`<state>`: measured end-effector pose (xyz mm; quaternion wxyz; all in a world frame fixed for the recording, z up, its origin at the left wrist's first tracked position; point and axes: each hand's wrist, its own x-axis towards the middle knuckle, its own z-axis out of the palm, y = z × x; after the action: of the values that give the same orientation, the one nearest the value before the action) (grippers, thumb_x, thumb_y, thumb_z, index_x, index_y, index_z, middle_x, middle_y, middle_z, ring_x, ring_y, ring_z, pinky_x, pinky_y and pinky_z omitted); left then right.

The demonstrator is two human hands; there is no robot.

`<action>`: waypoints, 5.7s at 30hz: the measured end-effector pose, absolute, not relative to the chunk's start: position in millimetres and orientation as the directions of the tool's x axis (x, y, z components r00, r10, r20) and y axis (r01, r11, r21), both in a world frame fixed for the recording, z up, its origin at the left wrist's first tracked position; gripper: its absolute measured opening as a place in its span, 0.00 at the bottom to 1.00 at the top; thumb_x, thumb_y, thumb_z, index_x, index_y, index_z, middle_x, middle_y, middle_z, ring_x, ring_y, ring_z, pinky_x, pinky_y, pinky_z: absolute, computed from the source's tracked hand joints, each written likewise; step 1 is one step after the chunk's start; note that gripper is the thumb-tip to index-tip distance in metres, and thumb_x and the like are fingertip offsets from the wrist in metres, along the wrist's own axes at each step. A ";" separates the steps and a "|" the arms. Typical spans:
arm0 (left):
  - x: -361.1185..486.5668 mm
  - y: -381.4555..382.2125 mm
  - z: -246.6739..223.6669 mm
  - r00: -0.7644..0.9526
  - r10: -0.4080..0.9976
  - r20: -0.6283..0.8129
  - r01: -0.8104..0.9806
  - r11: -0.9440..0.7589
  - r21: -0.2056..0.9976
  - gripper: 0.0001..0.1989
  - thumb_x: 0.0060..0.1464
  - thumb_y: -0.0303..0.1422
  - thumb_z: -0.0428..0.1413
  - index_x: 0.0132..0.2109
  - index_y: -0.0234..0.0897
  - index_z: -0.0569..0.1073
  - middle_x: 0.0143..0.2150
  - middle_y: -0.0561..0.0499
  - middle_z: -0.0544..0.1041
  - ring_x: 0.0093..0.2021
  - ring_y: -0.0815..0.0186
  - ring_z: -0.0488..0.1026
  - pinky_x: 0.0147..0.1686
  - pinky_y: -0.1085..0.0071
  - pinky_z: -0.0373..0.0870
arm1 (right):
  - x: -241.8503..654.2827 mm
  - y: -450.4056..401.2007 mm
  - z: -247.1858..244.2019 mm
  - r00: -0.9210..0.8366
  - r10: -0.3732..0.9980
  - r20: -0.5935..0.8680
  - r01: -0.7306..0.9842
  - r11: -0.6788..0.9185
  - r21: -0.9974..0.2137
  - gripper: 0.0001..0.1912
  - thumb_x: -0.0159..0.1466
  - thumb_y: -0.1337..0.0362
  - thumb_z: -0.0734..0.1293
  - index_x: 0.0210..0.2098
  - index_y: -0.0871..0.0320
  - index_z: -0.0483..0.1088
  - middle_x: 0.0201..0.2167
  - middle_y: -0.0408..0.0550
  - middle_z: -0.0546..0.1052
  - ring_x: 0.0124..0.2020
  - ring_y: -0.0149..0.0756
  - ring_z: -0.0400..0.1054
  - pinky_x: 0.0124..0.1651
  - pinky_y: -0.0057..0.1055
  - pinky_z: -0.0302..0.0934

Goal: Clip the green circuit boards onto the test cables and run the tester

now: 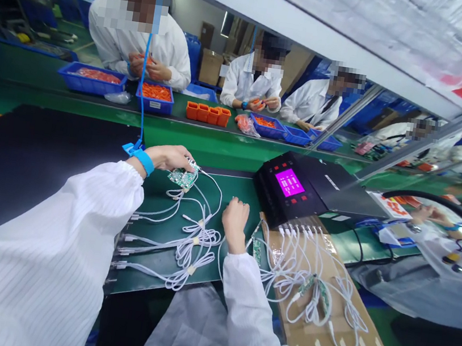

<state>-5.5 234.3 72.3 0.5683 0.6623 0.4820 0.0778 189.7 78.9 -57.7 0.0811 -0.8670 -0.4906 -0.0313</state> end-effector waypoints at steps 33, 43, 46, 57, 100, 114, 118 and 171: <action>-5.2 233.0 71.7 0.525 0.738 -0.424 0.541 0.095 0.835 0.03 0.49 0.23 0.65 0.30 0.34 0.81 0.26 0.46 0.79 0.25 0.64 0.74 0.28 0.71 0.67 | 174.2 89.5 -47.9 0.020 0.993 -0.119 0.342 -0.118 -0.932 0.05 0.67 0.63 0.69 0.36 0.58 0.70 0.33 0.48 0.82 0.30 0.31 0.73 0.36 0.27 0.66; -5.0 233.9 71.6 0.526 0.721 -0.451 0.560 0.106 0.822 0.03 0.52 0.23 0.63 0.33 0.35 0.80 0.27 0.48 0.79 0.28 0.64 0.76 0.30 0.71 0.68 | 169.9 96.6 -42.2 0.049 0.972 -0.231 0.241 -0.236 -0.942 0.05 0.63 0.74 0.68 0.39 0.60 0.73 0.30 0.45 0.80 0.22 0.26 0.70 0.29 0.25 0.66; -5.4 235.2 70.9 0.531 0.717 -0.452 0.561 0.102 0.822 0.03 0.51 0.24 0.64 0.34 0.35 0.80 0.28 0.48 0.80 0.28 0.65 0.76 0.30 0.72 0.69 | 168.4 96.0 -42.4 0.033 0.971 -0.235 0.256 -0.236 -0.937 0.08 0.63 0.70 0.70 0.43 0.62 0.75 0.24 0.41 0.76 0.21 0.27 0.67 0.28 0.24 0.63; -5.4 236.5 67.6 0.523 0.746 -0.413 0.511 0.113 0.852 0.09 0.41 0.26 0.71 0.30 0.36 0.79 0.27 0.47 0.79 0.26 0.65 0.73 0.26 0.71 0.62 | 164.6 76.6 -28.5 -0.033 0.993 -0.111 0.230 -0.100 -0.968 0.26 0.58 0.40 0.72 0.33 0.59 0.73 0.20 0.34 0.63 0.22 0.24 0.50 0.25 0.24 0.48; 1.2 224.4 86.6 0.587 0.770 -0.249 0.172 0.182 0.968 0.20 0.44 0.31 0.75 0.45 0.32 0.82 0.35 0.44 0.83 0.32 0.66 0.79 0.34 0.72 0.76 | 152.4 59.7 -8.0 0.409 0.889 0.205 0.326 0.068 -0.943 0.25 0.68 0.41 0.62 0.37 0.56 0.76 0.26 0.42 0.69 0.21 0.28 0.51 0.23 0.28 0.46; 1.9 216.1 94.6 0.549 0.790 -0.272 0.211 0.184 0.960 0.20 0.48 0.29 0.73 0.48 0.32 0.82 0.35 0.44 0.83 0.31 0.67 0.78 0.31 0.75 0.73 | 151.3 59.4 -6.4 0.396 0.894 0.212 0.313 0.086 -0.946 0.25 0.68 0.41 0.62 0.36 0.56 0.77 0.23 0.41 0.62 0.23 0.30 0.52 0.25 0.29 0.46; 2.0 217.4 92.7 0.552 0.791 -0.264 0.228 0.161 0.960 0.20 0.51 0.29 0.71 0.51 0.32 0.80 0.35 0.43 0.83 0.31 0.67 0.79 0.30 0.75 0.71 | 150.1 60.3 -6.9 0.386 0.900 0.202 0.297 0.087 -0.951 0.24 0.68 0.43 0.63 0.36 0.57 0.77 0.22 0.40 0.62 0.22 0.30 0.51 0.25 0.29 0.46; 11.6 205.0 90.5 0.551 0.835 -0.010 0.296 -0.184 0.937 0.23 0.44 0.44 0.73 0.40 0.33 0.77 0.26 0.50 0.77 0.22 0.70 0.69 0.23 0.72 0.59 | 170.9 58.3 -29.5 0.595 0.749 0.291 0.390 0.048 -0.919 0.32 0.72 0.42 0.55 0.53 0.60 0.77 0.38 0.52 0.78 0.34 0.36 0.69 0.40 0.34 0.66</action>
<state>11.6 205.0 90.5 0.5044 0.7218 0.3917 0.2669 170.9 58.3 -29.5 0.5871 -0.6729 -0.4233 0.1528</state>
